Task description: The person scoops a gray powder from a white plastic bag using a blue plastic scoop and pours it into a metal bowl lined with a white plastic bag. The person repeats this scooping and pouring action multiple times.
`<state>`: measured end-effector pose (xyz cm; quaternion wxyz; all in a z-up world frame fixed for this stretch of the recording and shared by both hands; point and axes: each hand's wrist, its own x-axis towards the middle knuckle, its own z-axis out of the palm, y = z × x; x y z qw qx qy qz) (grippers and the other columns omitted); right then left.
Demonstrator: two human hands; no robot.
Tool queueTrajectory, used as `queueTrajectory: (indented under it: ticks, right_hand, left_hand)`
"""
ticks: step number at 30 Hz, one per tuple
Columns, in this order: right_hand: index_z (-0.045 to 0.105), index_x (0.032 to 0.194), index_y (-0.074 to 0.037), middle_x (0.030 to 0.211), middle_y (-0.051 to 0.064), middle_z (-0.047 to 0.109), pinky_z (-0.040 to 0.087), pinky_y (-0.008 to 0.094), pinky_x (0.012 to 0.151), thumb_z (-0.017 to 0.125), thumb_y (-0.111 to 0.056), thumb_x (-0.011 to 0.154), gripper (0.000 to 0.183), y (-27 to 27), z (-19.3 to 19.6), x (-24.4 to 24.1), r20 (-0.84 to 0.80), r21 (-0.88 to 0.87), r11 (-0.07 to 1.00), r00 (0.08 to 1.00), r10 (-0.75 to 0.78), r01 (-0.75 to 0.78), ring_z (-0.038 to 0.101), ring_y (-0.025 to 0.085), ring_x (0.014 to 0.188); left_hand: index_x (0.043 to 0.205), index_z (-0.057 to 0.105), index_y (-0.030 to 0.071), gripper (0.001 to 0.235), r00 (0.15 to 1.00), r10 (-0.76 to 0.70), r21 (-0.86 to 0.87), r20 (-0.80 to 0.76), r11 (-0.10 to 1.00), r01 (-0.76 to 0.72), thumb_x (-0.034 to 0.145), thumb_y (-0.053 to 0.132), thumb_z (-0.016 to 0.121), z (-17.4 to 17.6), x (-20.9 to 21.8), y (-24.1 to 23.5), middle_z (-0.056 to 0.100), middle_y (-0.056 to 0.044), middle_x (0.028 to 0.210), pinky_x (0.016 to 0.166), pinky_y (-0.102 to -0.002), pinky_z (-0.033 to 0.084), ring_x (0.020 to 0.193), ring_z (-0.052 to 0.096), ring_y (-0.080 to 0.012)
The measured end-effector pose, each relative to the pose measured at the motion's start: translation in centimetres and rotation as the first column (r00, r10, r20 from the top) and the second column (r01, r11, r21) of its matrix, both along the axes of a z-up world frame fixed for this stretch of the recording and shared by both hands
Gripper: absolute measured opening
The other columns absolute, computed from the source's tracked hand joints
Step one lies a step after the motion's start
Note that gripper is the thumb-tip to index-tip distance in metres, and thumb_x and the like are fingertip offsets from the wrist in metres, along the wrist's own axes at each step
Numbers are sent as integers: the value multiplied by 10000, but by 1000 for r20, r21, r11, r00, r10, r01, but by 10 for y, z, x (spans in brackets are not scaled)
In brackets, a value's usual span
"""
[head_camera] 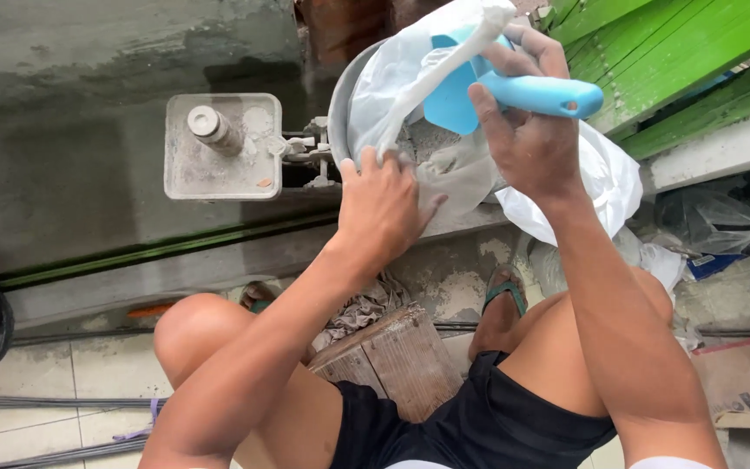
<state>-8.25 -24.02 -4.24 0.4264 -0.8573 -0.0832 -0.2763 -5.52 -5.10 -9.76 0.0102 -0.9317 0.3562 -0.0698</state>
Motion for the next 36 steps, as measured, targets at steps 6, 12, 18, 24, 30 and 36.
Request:
queueTrajectory:
  ticks: [6, 12, 18, 24, 30, 36]
  right_hand:
    - [598, 1433, -60, 1444, 212, 436, 616, 422, 938, 623, -188, 1145, 316, 6, 9, -5, 31, -141, 990, 999, -25, 29, 516, 366, 1351]
    - [580, 1424, -53, 1396, 166, 476, 542, 312, 876, 608, -189, 1115, 338, 4, 24, -11, -120, 11, 998, 990, 70, -69, 536, 259, 1267]
    - [622, 1372, -88, 1372, 128, 578, 389, 475, 1188, 608, -168, 1053, 329, 9, 25, -12, -257, -10, 999, 966, 34, -38, 531, 310, 1361]
    - [599, 1405, -83, 1396, 204, 534, 584, 440, 1006, 656, -202, 1030, 397, 24, 8, -10, -278, -49, 984, 949, 149, -169, 572, 316, 1260]
    - [554, 1387, -31, 1433, 60, 460, 654, 298, 899, 638, -182, 1011, 414, 32, 6, -13, -402, 219, 958, 877, 262, -186, 646, 177, 1167]
    - [669, 1308, 49, 1324, 293, 491, 664, 375, 713, 672, -150, 1051, 325, 10, 18, -21, -86, -199, 980, 996, 1, -19, 554, 398, 1224]
  left_hand:
    - [1067, 685, 146, 221, 991, -121, -268, 60, 954, 133, 997, 330, 587, 14, -11, -12, 698, -74, 988, 677, -530, 429, 902, 583, -369]
    - [1374, 530, 125, 509, 797, -576, -511, -182, 748, 424, 876, 81, 620, 46, -26, -10, 619, -100, 1389, 1091, -587, 385, 1246, 540, -356]
    - [1024, 687, 35, 143, 858, -467, -860, 214, 326, 392, 914, 62, 775, 61, 12, -2, 720, -111, 1018, 1009, -390, 438, 1020, 641, -269]
    - [1227, 594, 72, 437, 974, -215, -767, -72, 636, 84, 1010, 452, 600, 56, 59, 12, 610, -98, 1107, 788, -405, 418, 950, 555, -239]
    - [988, 582, 57, 174, 948, -313, -855, -60, 507, 114, 1025, 226, 562, 58, 65, 6, 606, -105, 952, 705, -390, 439, 867, 550, -273]
    - [796, 548, 124, 249, 746, -620, -959, -244, 42, -279, 1013, 231, 493, 78, 70, 21, 566, -15, 783, 682, -226, 426, 718, 491, -109]
